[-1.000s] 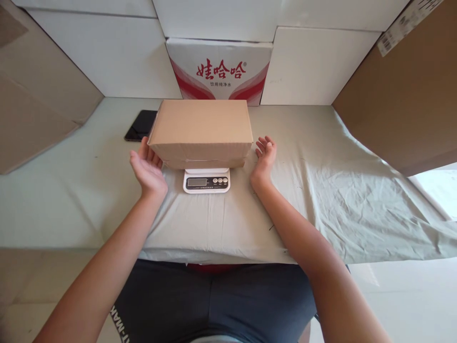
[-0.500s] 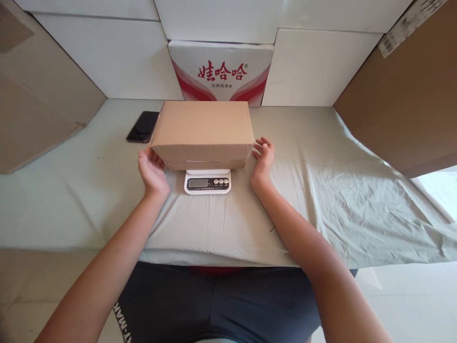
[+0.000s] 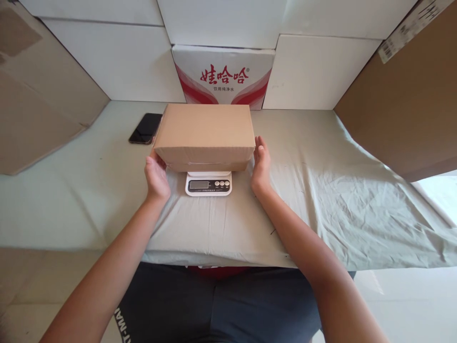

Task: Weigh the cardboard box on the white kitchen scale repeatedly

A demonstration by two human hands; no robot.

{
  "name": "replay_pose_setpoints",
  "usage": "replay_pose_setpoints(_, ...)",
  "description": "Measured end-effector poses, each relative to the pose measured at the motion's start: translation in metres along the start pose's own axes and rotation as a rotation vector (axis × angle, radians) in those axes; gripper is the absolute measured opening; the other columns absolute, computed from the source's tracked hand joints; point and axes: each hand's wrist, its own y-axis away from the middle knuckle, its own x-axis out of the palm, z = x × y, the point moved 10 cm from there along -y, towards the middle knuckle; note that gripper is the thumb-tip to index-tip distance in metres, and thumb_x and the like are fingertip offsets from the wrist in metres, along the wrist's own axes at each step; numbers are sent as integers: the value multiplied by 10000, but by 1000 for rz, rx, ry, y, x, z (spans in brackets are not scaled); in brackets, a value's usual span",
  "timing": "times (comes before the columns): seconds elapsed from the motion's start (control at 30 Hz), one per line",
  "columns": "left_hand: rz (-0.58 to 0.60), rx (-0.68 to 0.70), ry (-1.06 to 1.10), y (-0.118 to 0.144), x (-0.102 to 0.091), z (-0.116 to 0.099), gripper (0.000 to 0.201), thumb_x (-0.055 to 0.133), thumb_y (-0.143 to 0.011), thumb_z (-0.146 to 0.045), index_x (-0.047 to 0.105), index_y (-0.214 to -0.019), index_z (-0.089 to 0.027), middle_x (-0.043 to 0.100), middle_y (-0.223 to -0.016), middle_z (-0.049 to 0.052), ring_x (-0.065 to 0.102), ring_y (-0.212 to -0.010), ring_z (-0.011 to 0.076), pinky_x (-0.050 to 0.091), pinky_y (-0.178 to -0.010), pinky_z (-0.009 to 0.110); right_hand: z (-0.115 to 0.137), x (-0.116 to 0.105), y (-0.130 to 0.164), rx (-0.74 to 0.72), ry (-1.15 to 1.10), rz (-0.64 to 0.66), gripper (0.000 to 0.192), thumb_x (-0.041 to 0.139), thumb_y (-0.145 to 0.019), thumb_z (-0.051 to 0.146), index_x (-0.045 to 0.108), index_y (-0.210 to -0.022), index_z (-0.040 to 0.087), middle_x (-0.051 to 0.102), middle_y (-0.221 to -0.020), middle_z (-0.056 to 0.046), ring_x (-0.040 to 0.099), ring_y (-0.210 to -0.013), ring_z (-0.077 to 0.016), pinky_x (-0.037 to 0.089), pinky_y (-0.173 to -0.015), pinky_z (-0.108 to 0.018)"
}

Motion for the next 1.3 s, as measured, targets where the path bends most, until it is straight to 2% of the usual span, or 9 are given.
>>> replay_pose_setpoints(0.13,11,20,24,1,3,-6,810,408,-983,-829,611,-1551,-288,553,-1673,102,400,-1642,286,309,-1366,440,7,13,11,-8,23,69,541,497,-950,665,642,-1347,327,633,-1588,-15,511,-1576,-273,325,-1379,-598)
replay_pose_setpoints(0.3,-3,48,59,2,4,-14,741,449,-992,-793,692,-1458,-271,658,-1565,105,475,-1594,321,372,-1326,428,31,29,31,-56,-36,121,641,482,-945,757,611,-1455,390,563,-1665,53,352,-1688,-265,272,-1433,-504)
replay_pose_setpoints(0.43,-43,50,58,5,1,-17,728,528,-960,-788,709,-1423,-257,696,-1506,115,561,-1520,341,434,-1279,435,51,42,42,-168,-24,194,569,475,-961,733,707,-1329,366,691,-1511,11,395,-1662,-299,294,-1424,-488)
replay_pose_setpoints(0.53,-22,79,35,6,2,-17,735,515,-956,-804,724,-1390,-249,736,-1427,117,614,-1459,343,473,-1230,435,54,47,45,-163,19,206,534,488,-955,725,735,-1254,359,746,-1402,-12,417,-1640,-309,311,-1410,-488)
replay_pose_setpoints(0.8,26,110,45,3,8,-25,673,491,-979,-782,725,-1369,-286,737,-1403,103,613,-1452,324,476,-1211,428,55,56,50,-127,21,234,586,498,-940,713,676,-1375,362,703,-1469,-13,428,-1624,-321,350,-1387,-513)
replay_pose_setpoints(0.93,-1,104,62,-1,5,-38,681,491,-983,-780,741,-1347,-261,749,-1380,111,654,-1398,314,525,-1165,426,63,59,42,-169,-26,235,511,526,-939,667,716,-1294,353,712,-1446,-15,417,-1635,-321,309,-1411,-515)
replay_pose_setpoints(1.07,20,42,75,-26,1,-50,669,554,-952,-793,759,-1297,-257,750,-1378,100,630,-1437,319,504,-1216,444,73,73,18,-184,-12,258,533,508,-920,725,726,-1223,344,742,-1396,-4,422,-1635,-325,281,-1430,-513)
replay_pose_setpoints(1.2,99,33,172,-71,15,-54,635,594,-899,-838,764,-1215,-315,725,-1446,51,579,-1498,292,444,-1292,421,76,99,-17,-242,1,307,588,483,-895,784,715,-1224,355,723,-1413,30,398,-1653,-304,264,-1439,-490)
replay_pose_setpoints(1.3,77,55,256,-102,28,-40,680,424,-1015,-781,700,-1313,-235,667,-1541,75,557,-1517,255,376,-1341,452,67,112,-45,-322,-36,312,590,462,-921,757,682,-1299,362,668,-1475,57,324,-1694,-260,205,-1454,-474)
